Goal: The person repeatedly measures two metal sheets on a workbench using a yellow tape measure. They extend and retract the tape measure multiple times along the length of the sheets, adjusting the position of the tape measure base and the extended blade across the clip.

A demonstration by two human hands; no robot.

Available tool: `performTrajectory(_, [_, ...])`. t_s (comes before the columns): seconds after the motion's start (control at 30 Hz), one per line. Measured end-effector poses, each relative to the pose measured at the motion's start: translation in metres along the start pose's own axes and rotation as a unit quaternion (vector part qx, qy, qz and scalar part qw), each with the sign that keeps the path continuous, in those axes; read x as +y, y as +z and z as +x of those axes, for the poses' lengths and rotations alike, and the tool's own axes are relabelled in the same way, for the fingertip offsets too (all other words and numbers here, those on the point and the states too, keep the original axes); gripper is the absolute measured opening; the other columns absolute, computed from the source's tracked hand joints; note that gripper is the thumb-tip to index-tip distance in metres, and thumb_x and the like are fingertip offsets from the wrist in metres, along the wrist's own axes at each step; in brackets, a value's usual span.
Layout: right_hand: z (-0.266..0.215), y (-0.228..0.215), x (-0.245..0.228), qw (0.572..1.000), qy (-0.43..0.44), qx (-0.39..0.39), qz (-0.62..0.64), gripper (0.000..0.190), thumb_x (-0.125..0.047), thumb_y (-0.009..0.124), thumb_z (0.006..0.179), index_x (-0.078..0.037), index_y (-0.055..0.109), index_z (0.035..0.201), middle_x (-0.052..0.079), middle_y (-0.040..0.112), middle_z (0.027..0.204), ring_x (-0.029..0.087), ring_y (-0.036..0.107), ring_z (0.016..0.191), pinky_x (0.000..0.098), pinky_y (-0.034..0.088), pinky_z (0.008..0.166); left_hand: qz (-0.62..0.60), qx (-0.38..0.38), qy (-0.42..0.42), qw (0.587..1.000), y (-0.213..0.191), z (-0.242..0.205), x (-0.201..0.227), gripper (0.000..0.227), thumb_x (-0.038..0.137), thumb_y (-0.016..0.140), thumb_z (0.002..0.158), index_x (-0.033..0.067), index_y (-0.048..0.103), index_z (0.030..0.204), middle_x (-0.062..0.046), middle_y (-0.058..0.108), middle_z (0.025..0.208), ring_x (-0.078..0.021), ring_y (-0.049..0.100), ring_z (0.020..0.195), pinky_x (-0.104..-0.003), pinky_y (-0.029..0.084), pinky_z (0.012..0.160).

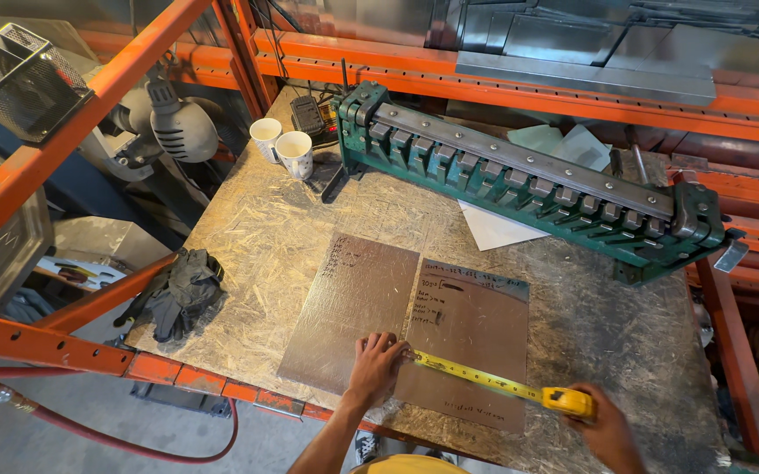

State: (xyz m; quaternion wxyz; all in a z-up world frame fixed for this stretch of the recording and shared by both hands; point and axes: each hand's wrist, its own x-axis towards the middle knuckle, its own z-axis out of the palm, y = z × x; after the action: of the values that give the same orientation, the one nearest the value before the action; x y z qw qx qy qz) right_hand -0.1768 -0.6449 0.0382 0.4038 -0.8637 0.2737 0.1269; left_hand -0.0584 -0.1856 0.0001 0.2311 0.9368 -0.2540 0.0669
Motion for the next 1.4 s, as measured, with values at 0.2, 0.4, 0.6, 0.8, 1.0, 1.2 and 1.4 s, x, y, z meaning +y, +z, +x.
performTrajectory(0.2, [0.0, 0.045, -0.022, 0.998, -0.056, -0.009, 0.032, 0.061, 0.002, 0.096, 0.072, -0.022, 0.074, 0.124, 0.007, 0.078, 0.138, 0.028, 0.08, 0.114, 0.0421, 0.076, 0.084, -0.046, 0.028, 0.016, 0.998, 0.024, 0.0, 0.006, 0.022, 0.027, 0.076, 0.098, 0.0307, 0.075, 0.12, 0.002, 0.065, 0.119, -0.0217, 0.054, 0.106, -0.048, 0.034, 0.101])
performTrajectory(0.4, [-0.014, 0.078, -0.059, 0.994, -0.073, -0.015, 0.076, 0.06, -0.002, 0.102, 0.068, -0.021, 0.074, 0.118, 0.004, 0.083, 0.123, 0.022, 0.079, 0.109, 0.0354, 0.065, 0.087, -0.079, 0.053, 0.065, 0.993, 0.035, 0.01, 0.041, 0.024, 0.037, 0.078, 0.098, 0.035, 0.073, 0.121, 0.002, 0.064, 0.121, -0.0219, 0.052, 0.108, -0.043, 0.032, 0.099])
performTrajectory(0.6, [-0.034, 0.1, -0.103, 0.988, -0.119, -0.043, 0.088, 0.061, -0.006, 0.102, 0.067, -0.024, 0.072, 0.117, 0.002, 0.086, 0.113, 0.019, 0.084, 0.097, 0.0312, 0.069, 0.078, -0.111, 0.036, 0.094, 0.989, 0.027, 0.012, 0.077, 0.024, 0.033, 0.08, 0.097, 0.0274, 0.076, 0.12, -0.001, 0.064, 0.119, -0.0226, 0.052, 0.106, -0.043, 0.032, 0.096])
performTrajectory(0.8, [-0.043, 0.104, -0.114, 0.982, -0.148, -0.065, 0.098, 0.06, -0.004, 0.1, 0.07, -0.021, 0.071, 0.12, 0.002, 0.084, 0.12, 0.017, 0.083, 0.101, 0.0288, 0.068, 0.083, -0.144, 0.021, 0.03, 0.989, 0.02, 0.0, 0.079, 0.023, 0.026, 0.082, 0.094, 0.0254, 0.081, 0.117, 0.001, 0.067, 0.113, -0.022, 0.056, 0.107, -0.046, 0.033, 0.096])
performTrajectory(1.0, [-0.049, 0.103, -0.119, 0.985, -0.106, -0.078, 0.109, 0.06, -0.004, 0.1, 0.071, -0.02, 0.071, 0.121, 0.004, 0.082, 0.122, 0.019, 0.082, 0.108, 0.0319, 0.069, 0.09, -0.157, -0.013, 0.016, 0.987, 0.011, -0.002, 0.081, 0.029, 0.029, 0.082, 0.093, 0.0256, 0.081, 0.122, 0.0, 0.066, 0.113, -0.0223, 0.054, 0.105, -0.044, 0.033, 0.091])
performTrajectory(1.2, [-0.046, 0.105, -0.113, 0.982, -0.125, -0.073, 0.124, 0.061, -0.001, 0.1, 0.07, -0.019, 0.071, 0.121, 0.004, 0.081, 0.12, 0.018, 0.08, 0.105, 0.0305, 0.068, 0.087, -0.158, -0.03, 0.0, 0.987, 0.006, -0.002, 0.084, 0.03, 0.022, 0.082, 0.094, 0.0234, 0.08, 0.124, -0.002, 0.068, 0.117, -0.0235, 0.055, 0.107, -0.045, 0.034, 0.09])
performTrajectory(1.4, [-0.041, 0.12, -0.1, 0.973, -0.152, -0.063, 0.159, 0.065, -0.001, 0.102, 0.066, -0.017, 0.072, 0.122, 0.009, 0.084, 0.116, 0.019, 0.085, 0.099, 0.0303, 0.074, 0.077, -0.162, -0.011, -0.007, 0.987, 0.004, -0.006, 0.083, 0.025, 0.025, 0.082, 0.093, 0.0234, 0.081, 0.118, 0.0, 0.068, 0.112, -0.021, 0.057, 0.103, -0.043, 0.034, 0.091])
